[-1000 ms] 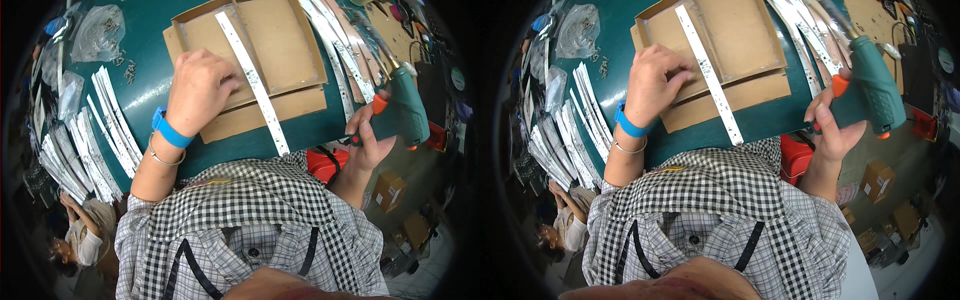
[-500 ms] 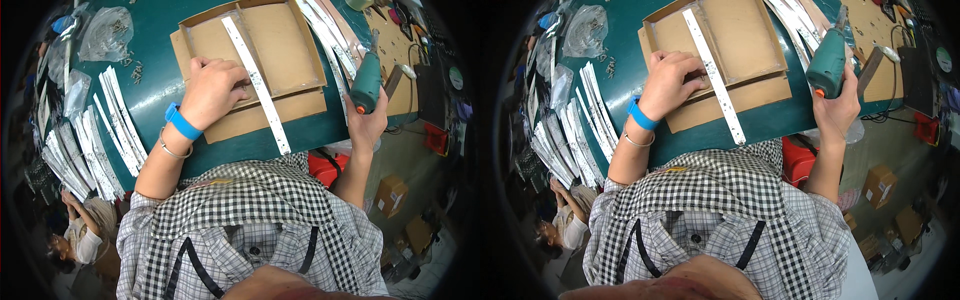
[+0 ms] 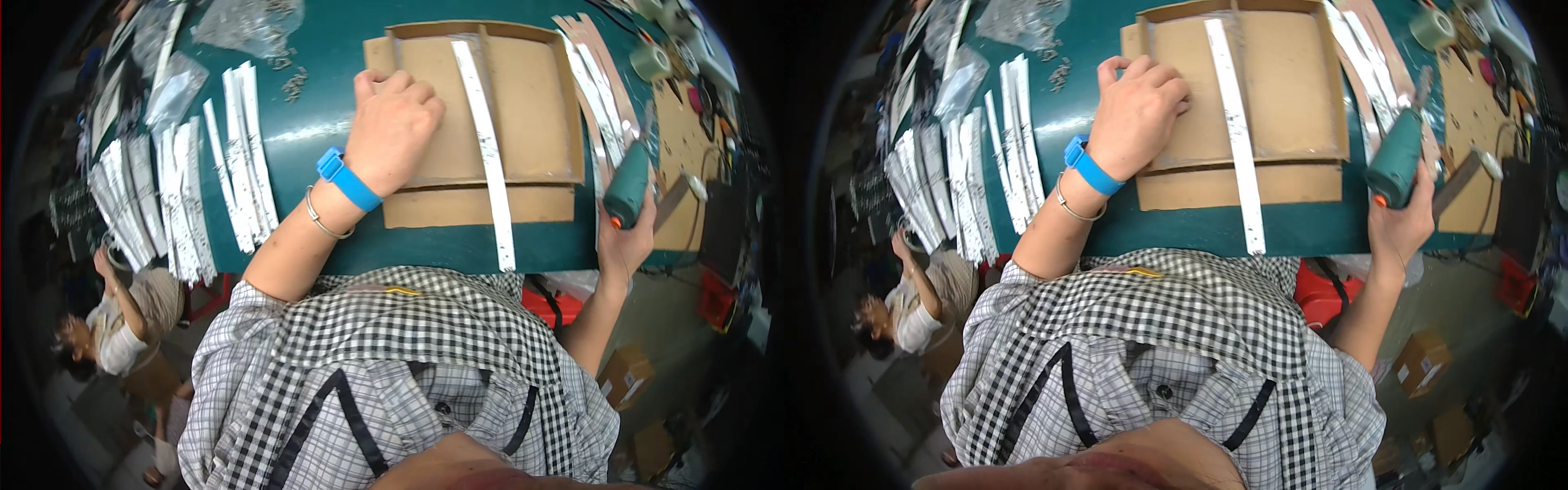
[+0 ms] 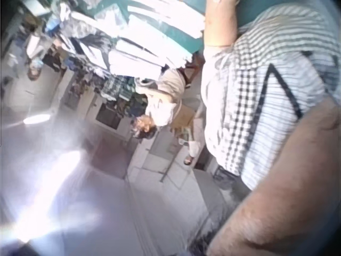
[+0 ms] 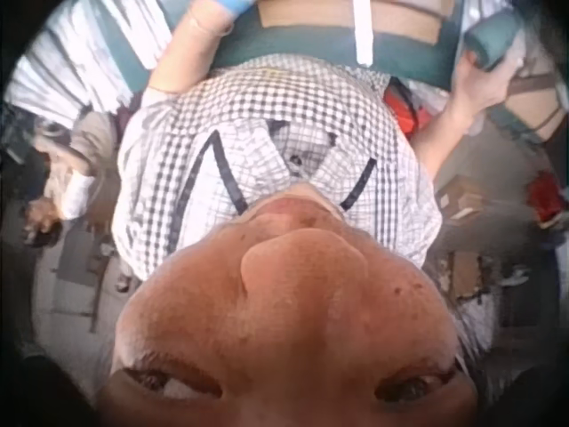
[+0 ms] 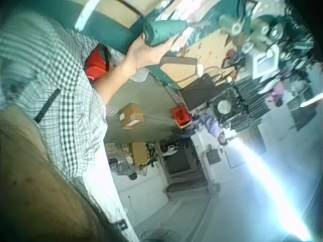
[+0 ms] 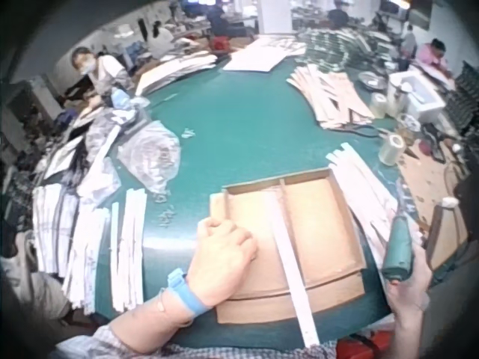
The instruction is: The person solders components onto LED strips by placing each strip on a cardboard fixture, attaching small parts to it with a handheld soldering tool, and returning the completed strips to a pile on the table.
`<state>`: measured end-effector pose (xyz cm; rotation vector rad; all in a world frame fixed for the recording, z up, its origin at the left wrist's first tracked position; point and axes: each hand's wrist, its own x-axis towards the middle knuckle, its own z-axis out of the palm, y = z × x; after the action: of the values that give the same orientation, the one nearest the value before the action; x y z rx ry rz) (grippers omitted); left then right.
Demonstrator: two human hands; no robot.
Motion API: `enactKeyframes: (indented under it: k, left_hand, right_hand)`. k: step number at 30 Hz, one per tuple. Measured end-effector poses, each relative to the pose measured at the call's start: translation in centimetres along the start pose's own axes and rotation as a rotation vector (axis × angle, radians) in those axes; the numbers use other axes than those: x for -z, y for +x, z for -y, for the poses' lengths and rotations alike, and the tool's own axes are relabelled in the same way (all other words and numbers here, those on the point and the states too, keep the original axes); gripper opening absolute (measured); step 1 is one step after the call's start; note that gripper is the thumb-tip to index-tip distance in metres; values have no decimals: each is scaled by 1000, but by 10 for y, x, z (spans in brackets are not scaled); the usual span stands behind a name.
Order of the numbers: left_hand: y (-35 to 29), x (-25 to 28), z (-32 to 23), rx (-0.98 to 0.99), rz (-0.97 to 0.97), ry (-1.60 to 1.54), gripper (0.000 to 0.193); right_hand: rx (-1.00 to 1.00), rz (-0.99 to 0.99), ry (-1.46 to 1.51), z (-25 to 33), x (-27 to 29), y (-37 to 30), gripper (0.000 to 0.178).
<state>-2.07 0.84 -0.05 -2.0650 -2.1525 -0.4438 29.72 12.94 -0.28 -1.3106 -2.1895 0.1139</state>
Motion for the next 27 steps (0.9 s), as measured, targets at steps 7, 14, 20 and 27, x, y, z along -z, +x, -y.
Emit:
enactKeyframes:
  k: [7, 14, 20, 27]
  left_hand:
    - [-28, 21, 86, 266, -387, -161, 10]
    - [-36, 2, 146, 782, -121, -28, 21]
    - [-42, -1, 162, 690, -81, -67, 25]
    - [-33, 9, 159, 585, 15, 103, 25]
  right_hand:
    - [-207, 1, 428, -25, 4, -14, 37]
    - [-195, -45, 782, 26, 11, -9, 40]
    - [-202, 2, 807, 44, 21, -21, 42]
    - [-90, -105, 577, 31, -3, -25, 76]
